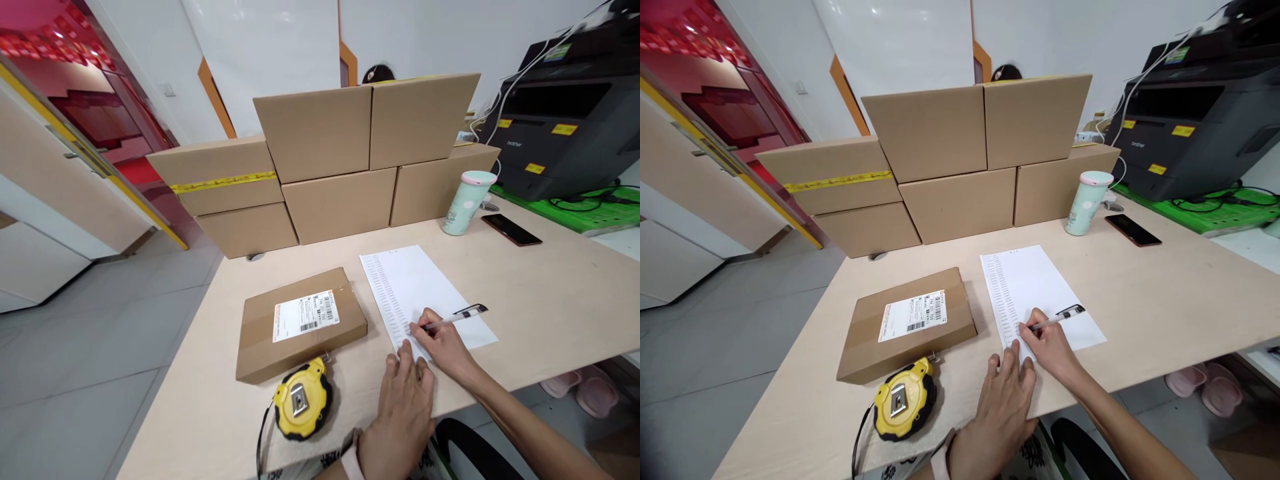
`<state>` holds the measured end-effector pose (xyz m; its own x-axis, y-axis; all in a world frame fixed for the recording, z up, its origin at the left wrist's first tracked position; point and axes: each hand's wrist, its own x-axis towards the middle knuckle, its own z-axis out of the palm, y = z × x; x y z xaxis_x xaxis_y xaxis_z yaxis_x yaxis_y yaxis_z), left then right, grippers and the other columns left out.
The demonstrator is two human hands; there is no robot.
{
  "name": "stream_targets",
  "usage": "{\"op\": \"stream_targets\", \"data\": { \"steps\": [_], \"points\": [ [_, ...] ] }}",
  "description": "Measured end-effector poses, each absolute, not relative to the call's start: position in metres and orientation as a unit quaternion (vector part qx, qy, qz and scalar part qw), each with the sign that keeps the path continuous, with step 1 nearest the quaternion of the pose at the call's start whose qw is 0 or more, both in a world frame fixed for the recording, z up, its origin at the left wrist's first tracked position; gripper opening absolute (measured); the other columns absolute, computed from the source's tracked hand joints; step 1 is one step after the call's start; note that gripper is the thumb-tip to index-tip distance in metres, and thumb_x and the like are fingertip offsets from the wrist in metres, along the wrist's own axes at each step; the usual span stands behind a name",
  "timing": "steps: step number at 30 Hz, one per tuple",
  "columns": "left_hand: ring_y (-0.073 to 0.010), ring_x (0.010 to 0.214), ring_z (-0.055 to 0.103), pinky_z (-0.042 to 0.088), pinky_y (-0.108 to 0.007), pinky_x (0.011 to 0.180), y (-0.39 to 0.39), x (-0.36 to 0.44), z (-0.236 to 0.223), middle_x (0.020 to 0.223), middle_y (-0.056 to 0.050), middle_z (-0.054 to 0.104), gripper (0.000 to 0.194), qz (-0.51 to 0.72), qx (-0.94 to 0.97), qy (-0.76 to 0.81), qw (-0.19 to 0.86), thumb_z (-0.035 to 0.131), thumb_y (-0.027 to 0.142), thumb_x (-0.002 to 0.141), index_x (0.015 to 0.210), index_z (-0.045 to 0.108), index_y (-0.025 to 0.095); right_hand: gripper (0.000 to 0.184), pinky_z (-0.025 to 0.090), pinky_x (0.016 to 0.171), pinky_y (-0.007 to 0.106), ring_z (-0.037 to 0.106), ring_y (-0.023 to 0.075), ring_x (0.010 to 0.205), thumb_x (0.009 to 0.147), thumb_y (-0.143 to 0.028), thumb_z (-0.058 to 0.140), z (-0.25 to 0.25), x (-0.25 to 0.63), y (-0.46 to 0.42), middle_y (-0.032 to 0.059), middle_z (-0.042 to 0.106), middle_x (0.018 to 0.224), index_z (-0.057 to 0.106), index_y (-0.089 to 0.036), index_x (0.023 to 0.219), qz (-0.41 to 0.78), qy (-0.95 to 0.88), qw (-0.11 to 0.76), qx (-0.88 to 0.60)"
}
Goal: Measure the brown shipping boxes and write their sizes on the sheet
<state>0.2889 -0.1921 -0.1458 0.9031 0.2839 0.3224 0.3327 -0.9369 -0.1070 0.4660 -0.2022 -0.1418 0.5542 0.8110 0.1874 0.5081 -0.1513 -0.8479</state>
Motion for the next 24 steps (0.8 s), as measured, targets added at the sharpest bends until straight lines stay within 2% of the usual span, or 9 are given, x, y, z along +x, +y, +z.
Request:
{"op": "stream_targets", "data": {
  "steps": [9,17,24],
  "points": [
    [-0.0354,0.138,0.041,0.041,-0.047,0.108,-0.19,0.295,-0.16,0.145,-0.028,0.046,0.074,-0.16,-0.972,-0.155,0.069,0.066,0.05,0.079,0.134,0.047,0.005,0.028,0.038,0.052,0.027,0.046,0.0139,0.05,0.086,-0.04,0.053,-0.149,0.465,-0.203,-0.0061,0.045,0.055,0.04,-0.026,0.066,0.173,-0.456,0.456,-0.745],
    [-0.0333,0.142,0.034,0.036,-0.046,0.113,-0.192,0.289,-0.144,0.148,-0.029,0.042,0.073,-0.151,-0.974,-0.161,0.052,0.065,0.045,0.083,0.138,0.043,0.002,0.028,0.039,0.052,0.027,0.046,0.0139,0.051,0.083,-0.039,0.055,-0.145,0.464,-0.202,-0.0058,0.045,0.054,0.039,-0.026,0.064,0.169,-0.449,0.463,-0.745],
    [-0.0354,0.14,0.036,0.039,-0.046,0.11,-0.191,0.293,-0.153,0.145,-0.028,0.045,0.079,-0.155,-0.973,-0.158,0.062,0.069,0.052,0.077,0.135,0.045,0.003,0.028,0.039,0.051,0.027,0.046,0.0138,0.051,0.083,-0.04,0.053,-0.142,0.463,-0.202,-0.0053,0.044,0.054,0.04,-0.026,0.063,0.16,-0.449,0.462,-0.747]
  ]
}}
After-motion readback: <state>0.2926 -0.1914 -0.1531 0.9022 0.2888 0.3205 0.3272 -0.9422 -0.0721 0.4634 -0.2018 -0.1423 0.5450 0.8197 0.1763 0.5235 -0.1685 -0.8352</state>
